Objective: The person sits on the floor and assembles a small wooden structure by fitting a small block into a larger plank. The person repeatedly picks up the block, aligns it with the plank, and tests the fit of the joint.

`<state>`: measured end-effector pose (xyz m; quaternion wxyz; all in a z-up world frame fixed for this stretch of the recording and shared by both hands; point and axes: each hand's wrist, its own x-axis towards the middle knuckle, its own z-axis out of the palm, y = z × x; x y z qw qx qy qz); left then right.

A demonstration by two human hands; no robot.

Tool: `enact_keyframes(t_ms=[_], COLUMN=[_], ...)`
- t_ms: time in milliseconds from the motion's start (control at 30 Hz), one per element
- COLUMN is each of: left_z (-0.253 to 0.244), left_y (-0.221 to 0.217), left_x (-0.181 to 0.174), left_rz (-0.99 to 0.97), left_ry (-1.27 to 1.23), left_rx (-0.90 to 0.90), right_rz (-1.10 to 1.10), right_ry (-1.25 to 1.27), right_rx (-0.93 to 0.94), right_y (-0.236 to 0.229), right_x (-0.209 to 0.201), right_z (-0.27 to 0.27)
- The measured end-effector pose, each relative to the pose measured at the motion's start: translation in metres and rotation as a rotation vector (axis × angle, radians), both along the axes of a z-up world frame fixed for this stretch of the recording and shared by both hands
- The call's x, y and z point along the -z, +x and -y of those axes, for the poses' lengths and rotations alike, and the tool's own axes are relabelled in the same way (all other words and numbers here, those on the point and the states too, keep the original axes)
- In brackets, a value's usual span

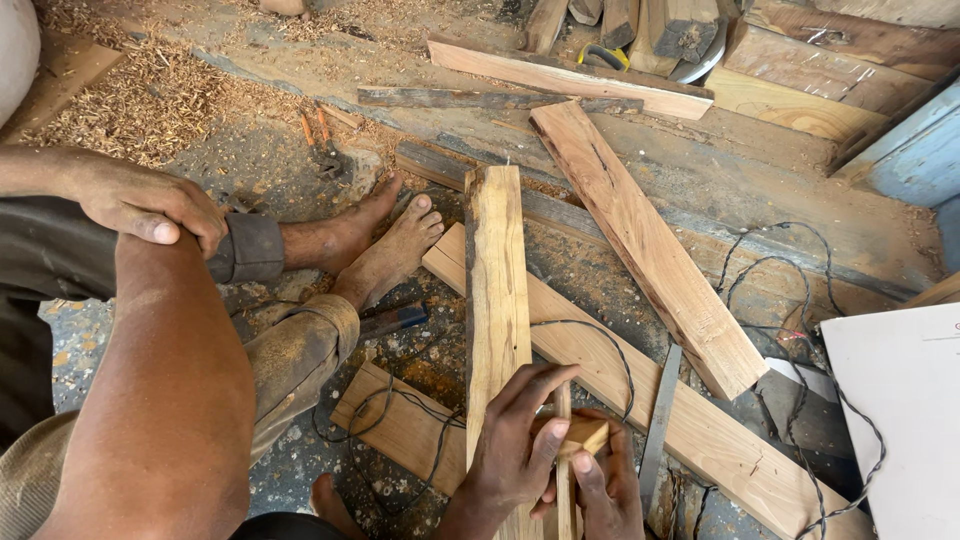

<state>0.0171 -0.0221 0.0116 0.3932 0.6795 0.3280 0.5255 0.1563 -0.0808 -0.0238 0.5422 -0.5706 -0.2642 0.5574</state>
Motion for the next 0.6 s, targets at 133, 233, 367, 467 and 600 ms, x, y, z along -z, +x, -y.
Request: enact_keyframes(t_ms=[133,233,367,467,600], left_z=[-0.002,-0.004,-0.004,-0.01,-0.019], left_y=[0.003,0.005,0.008,0.014,0.011], left_x=[0.008,0.02,0.035,0.05,0.075], left_rz=[0.006,0.022,0.02,-0.011,0.038], left_ry=[0.004,0.042,0.062,-0.138,-0.534], left_rx=[-0.091,-0.148,-0.172,-0.217,-0.161], right_rz=[0.075,0.042,0.012,0.013,0.117], right_ry=[-0.067,-0.016,-0.037,0.029,0.125], right_rx=[-0.03,-0.027,-0.061,-0.114,-0.254], right_y=[-0.006,-0.012,-0.009,0.002,0.022], right_x=[-0.001,0.003,0.007,0.012,0.026], right_z=[0.004,0.006,0.006,0.007,0.002])
